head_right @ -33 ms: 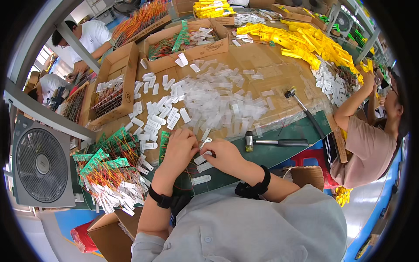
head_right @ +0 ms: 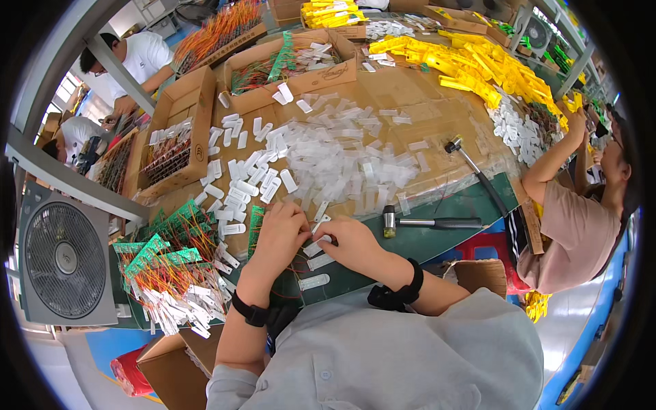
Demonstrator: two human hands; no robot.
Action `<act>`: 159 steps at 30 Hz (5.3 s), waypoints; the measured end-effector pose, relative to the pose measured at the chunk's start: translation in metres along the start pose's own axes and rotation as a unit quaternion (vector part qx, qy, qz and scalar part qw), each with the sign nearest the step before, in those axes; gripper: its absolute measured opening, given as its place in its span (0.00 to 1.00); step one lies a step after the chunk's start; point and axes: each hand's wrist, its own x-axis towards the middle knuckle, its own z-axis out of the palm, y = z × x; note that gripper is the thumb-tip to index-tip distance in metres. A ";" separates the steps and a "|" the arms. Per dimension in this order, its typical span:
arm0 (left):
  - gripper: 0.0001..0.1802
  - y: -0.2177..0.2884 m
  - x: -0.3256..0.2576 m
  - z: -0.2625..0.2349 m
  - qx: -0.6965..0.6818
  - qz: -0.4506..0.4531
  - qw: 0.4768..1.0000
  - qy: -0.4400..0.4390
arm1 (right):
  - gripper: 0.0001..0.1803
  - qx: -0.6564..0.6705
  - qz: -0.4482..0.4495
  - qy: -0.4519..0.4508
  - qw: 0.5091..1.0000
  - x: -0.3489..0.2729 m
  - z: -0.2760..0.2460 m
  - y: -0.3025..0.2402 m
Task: Assembling LED light components by attaching plastic covers to circuit boards and using a small mallet to secure them.
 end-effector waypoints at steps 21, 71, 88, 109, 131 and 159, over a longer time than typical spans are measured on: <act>0.02 -0.002 -0.027 -0.032 -0.434 -0.213 0.841 0.243 | 0.14 -0.206 -0.128 0.119 0.963 0.155 0.013 0.004; 0.16 0.005 -0.036 -0.021 -0.328 -0.232 0.867 0.296 | 0.13 0.304 0.004 0.019 0.953 0.104 -0.007 -0.016; 0.24 0.014 -0.033 -0.032 -0.315 -0.235 0.888 0.238 | 0.09 0.378 -0.169 0.013 0.910 0.051 0.002 -0.012; 0.29 -0.001 -0.036 -0.024 -0.321 -0.207 0.895 0.232 | 0.09 0.246 -0.070 0.182 0.949 0.045 0.032 -0.026; 0.08 -0.015 0.017 -0.014 0.063 -0.099 0.986 0.119 | 0.05 0.000 0.002 0.080 0.997 0.040 0.011 0.005; 0.11 -0.018 -0.009 -0.034 -0.460 -0.185 0.824 0.276 | 0.14 0.112 -0.125 0.098 0.981 0.070 -0.033 -0.015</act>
